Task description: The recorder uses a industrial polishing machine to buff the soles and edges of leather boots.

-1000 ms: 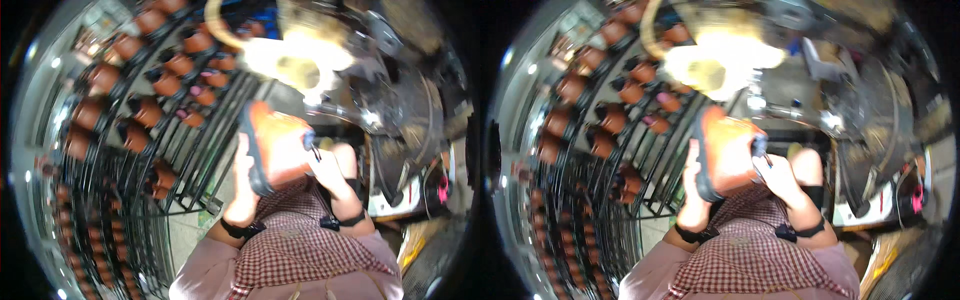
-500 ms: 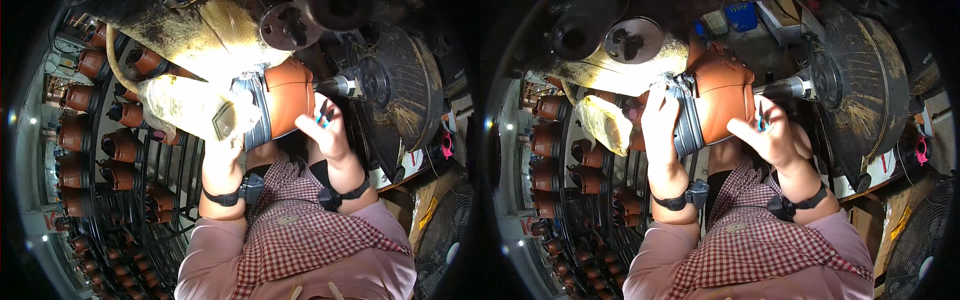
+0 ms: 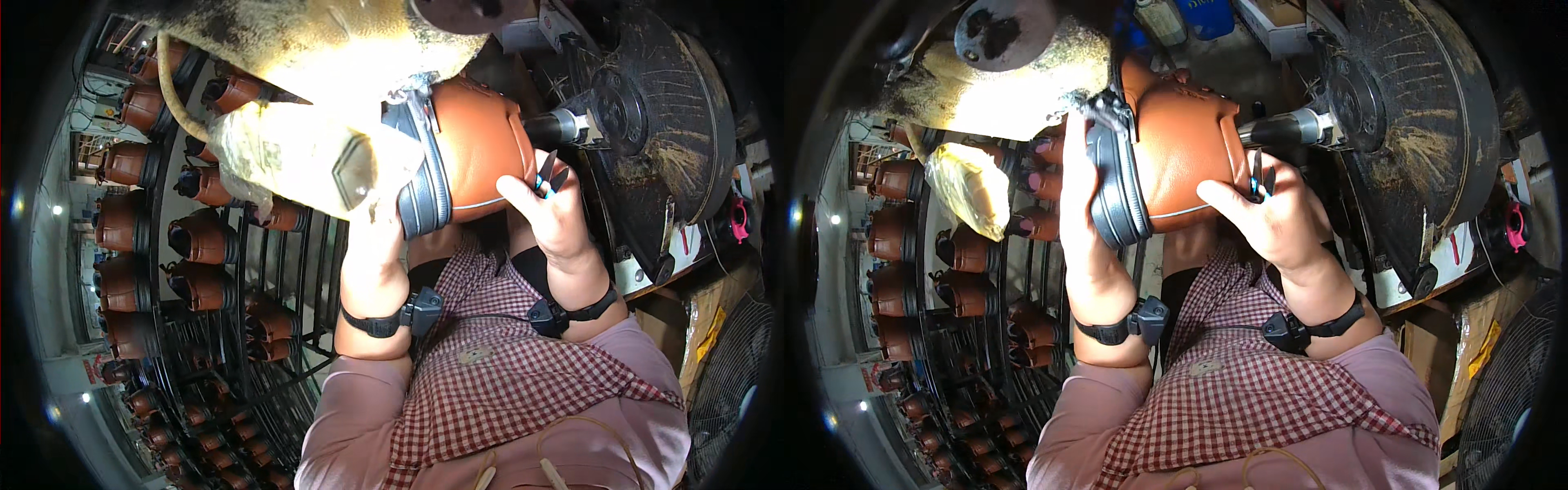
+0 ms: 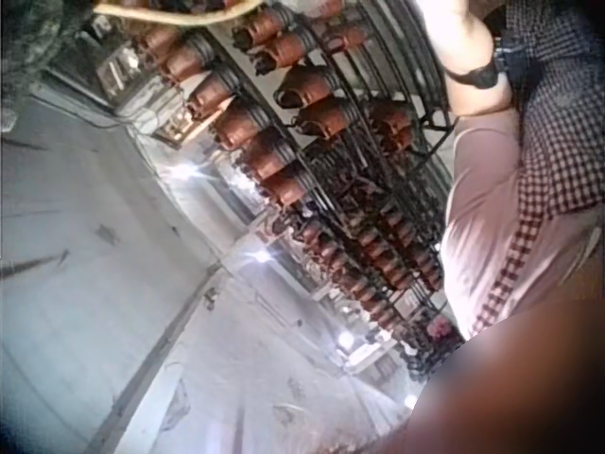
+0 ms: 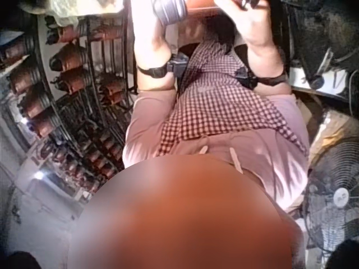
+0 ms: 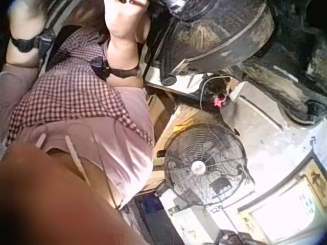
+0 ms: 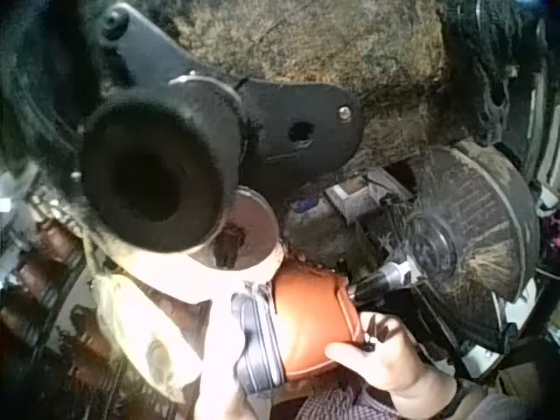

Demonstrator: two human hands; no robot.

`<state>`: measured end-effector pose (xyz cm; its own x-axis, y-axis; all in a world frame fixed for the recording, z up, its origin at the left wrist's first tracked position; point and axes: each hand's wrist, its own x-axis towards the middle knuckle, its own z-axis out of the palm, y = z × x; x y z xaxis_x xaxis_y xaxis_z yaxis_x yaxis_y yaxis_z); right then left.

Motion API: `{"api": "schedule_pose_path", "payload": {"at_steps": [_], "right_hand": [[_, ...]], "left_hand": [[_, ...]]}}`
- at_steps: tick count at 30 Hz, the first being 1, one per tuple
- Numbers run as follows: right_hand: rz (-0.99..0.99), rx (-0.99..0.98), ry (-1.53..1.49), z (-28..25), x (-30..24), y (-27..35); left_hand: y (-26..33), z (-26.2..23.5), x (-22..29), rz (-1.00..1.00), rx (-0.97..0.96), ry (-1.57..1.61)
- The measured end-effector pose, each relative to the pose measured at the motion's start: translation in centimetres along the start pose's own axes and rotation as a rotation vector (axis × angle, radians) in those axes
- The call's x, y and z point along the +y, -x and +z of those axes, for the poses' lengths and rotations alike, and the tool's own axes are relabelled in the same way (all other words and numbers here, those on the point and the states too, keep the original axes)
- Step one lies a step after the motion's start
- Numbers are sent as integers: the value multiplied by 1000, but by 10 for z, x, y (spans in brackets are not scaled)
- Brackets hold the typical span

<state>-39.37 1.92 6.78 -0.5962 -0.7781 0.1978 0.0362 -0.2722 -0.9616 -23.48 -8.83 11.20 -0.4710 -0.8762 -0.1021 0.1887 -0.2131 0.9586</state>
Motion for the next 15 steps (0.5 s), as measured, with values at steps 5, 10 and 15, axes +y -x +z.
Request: {"api": "schedule_pose_path", "payload": {"at_steps": [5,10,15], "right_hand": [[-165,32,59,1,8,-5],[-54,34,39,5,-8,-9],[-50,11,47,1,-9,-9]], "left_hand": [[-12,5,1,24,-41,40],[-26,9,2,47,-76,75],[-41,17,6,66,-110,111]]}}
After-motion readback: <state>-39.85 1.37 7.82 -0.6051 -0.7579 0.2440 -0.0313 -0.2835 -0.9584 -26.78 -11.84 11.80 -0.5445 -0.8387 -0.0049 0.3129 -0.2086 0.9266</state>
